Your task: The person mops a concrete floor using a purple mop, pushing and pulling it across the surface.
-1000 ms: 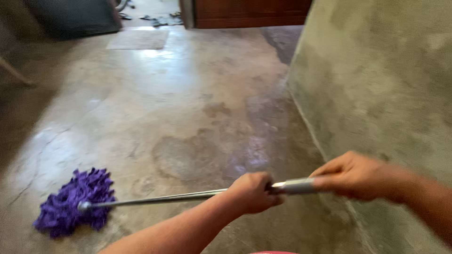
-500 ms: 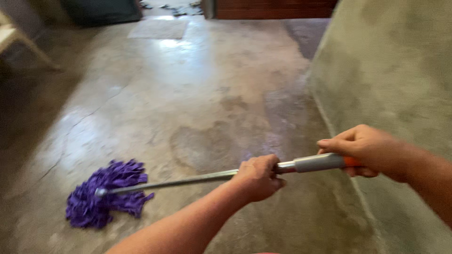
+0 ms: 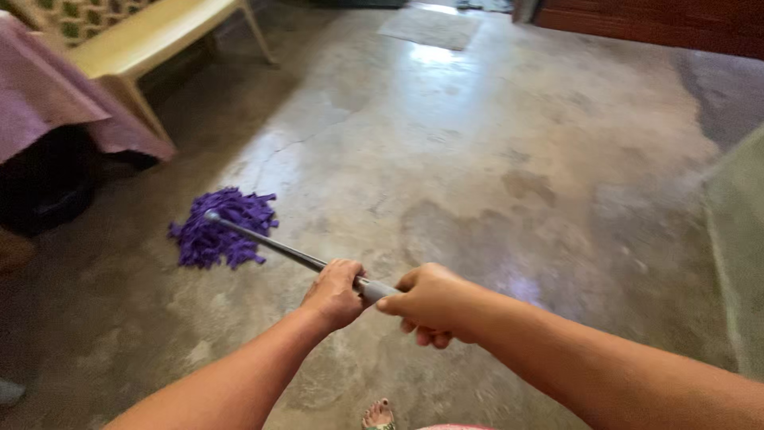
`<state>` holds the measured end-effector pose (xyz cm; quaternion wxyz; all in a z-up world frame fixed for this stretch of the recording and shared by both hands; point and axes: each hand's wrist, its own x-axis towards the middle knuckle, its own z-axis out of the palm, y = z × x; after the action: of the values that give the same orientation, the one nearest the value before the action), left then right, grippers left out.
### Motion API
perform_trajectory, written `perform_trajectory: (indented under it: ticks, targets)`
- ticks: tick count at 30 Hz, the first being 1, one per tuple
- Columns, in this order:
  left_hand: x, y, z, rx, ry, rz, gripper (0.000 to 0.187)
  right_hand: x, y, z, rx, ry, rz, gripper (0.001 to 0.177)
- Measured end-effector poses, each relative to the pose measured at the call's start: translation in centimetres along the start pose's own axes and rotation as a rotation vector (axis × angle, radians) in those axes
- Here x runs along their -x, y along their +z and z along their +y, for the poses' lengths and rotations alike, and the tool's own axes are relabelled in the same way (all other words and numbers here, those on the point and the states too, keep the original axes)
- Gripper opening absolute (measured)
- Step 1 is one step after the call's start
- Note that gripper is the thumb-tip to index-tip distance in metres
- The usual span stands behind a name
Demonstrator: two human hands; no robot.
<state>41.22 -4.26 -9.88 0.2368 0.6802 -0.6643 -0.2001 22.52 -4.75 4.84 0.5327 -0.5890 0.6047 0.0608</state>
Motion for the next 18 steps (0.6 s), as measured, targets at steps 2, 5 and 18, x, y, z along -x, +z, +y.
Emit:
perform_trajectory:
  ticks: [2,5,18]
  targets:
    - [0.2,-1.1,-1.7,-0.035,-0.031,0.006,0.027,-1.1,1.2,-2.2,-0.004,0.025,-0.076,0.041]
    - [0.6,-1.5,-2.2,-0.041,-0.09,-0.01,0.024,-1.5,1.8,-2.7,-0.034,0.035,-0.16,0.041]
    - [-0.6,9.8,21.4,0.193,-0.372,-0.171,0.041,14.4,-14.9,13.6,-0.059,0.122,0.143,0.044]
